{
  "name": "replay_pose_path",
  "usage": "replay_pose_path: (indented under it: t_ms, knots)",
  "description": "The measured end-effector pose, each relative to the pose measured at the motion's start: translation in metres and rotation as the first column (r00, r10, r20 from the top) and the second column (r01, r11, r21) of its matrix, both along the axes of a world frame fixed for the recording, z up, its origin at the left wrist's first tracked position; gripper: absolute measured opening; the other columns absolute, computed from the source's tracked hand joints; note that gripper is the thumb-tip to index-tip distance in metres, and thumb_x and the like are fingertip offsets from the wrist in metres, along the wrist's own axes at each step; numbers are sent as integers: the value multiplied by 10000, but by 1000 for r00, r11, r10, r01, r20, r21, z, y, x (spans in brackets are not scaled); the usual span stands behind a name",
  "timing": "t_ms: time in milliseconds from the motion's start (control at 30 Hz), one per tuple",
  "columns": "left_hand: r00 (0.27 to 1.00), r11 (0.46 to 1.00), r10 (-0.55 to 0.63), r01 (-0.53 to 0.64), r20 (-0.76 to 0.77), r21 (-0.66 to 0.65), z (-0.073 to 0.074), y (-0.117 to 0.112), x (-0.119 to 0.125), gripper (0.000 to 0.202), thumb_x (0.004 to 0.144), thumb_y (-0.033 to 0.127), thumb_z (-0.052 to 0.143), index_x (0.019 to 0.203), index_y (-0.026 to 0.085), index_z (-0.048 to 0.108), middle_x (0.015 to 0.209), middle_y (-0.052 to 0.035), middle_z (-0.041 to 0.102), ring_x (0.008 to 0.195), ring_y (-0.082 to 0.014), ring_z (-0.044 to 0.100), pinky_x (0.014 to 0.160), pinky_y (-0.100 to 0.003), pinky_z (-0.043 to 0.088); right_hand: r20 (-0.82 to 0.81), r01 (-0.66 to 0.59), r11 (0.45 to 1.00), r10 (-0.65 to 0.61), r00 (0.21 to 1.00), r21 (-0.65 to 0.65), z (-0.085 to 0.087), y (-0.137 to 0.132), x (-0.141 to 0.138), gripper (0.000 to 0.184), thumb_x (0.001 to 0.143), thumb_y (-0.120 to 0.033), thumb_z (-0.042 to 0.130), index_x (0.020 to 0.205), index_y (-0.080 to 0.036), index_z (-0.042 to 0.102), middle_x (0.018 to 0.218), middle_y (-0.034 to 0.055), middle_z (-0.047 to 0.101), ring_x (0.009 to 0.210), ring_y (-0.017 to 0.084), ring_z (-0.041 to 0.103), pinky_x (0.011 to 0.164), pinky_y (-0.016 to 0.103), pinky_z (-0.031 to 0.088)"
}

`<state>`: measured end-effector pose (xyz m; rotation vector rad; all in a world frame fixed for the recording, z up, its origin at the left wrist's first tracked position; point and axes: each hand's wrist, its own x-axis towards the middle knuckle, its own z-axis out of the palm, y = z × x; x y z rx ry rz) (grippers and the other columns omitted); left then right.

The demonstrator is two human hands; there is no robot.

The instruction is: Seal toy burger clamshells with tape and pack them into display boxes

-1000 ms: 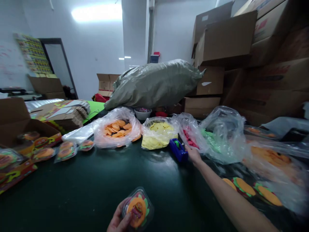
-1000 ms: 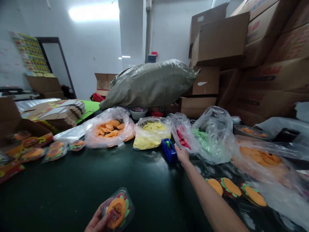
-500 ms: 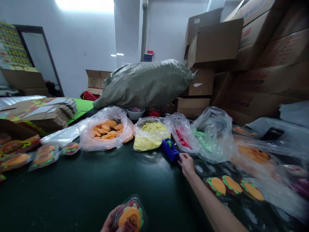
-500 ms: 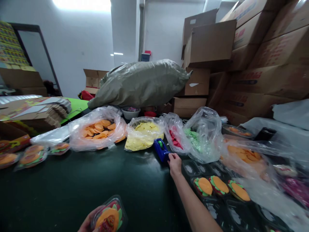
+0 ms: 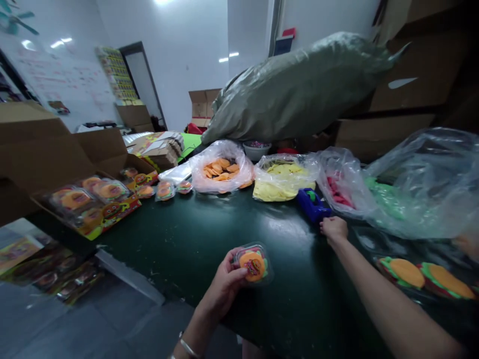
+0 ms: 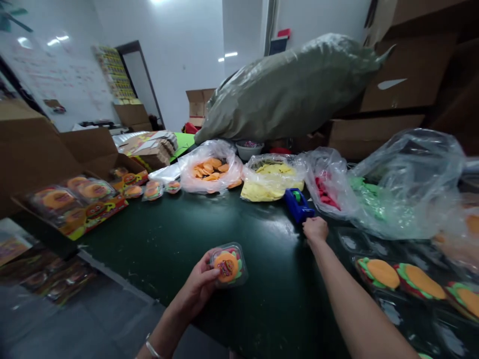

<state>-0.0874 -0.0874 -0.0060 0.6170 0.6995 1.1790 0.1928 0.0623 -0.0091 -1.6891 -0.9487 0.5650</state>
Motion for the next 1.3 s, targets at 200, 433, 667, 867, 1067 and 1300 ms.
replay_pose_path:
  t_ms: [200,433,667,867,1067,1300]
  knots:
    - [995,995,-96,96,33,4,-3,-30,10,437,729,233,726,1125,128,572,1076,-143,673,918,-276,664,822,-448,533,-409,-282,948,318,856,147,5,-108,-37,248,904,-417,551,834,-179,555,702,-26,570,616,122,565,620,291,510]
    - [979,984,-178,178,-96,-7,-4,-64,39,443,759,234,700,1155,174,511,1074,-107,654,858,-243,666,675,-345,562,-488,-598,769,621,614,225,-3,-232,-28,291,821,-444,661,728,-189,555,551,-35,537,543,120,471,557,258,388]
    - [846,913,-387,408,-365,-23,13,-73,62,552,707,237,771,1175,173,485,965,-87,694,817,-206,670,712,-289,506,-398,-341,886,449,800,314,0,-241,-23,262,766,-413,714,775,-198,564,673,-21,575,645,136,524,611,249,430]
    - [973,988,-140,125,-185,-91,-3,-71,122,490,645,317,824,975,163,497,804,-40,691,668,-151,650,624,-243,491,-423,1,929,167,891,370,-16,-221,-29,312,740,-445,697,831,-202,524,750,-19,572,677,145,545,637,278,471]
    - [982,990,101,-84,159,-114,-10,-86,184,541,639,214,837,1100,154,561,1113,-94,672,961,-169,648,856,-255,488,-456,183,908,10,890,376,-16,-200,-8,282,765,-426,666,836,-200,513,682,-42,556,606,134,535,591,274,467]
    - [992,997,60,-55,107,-48,7,-81,194,504,696,363,786,1118,173,587,1091,-102,681,987,-244,651,804,-323,538,-516,144,919,72,854,367,-20,-219,-2,256,815,-422,632,900,-209,520,803,-8,592,721,152,585,700,306,494]
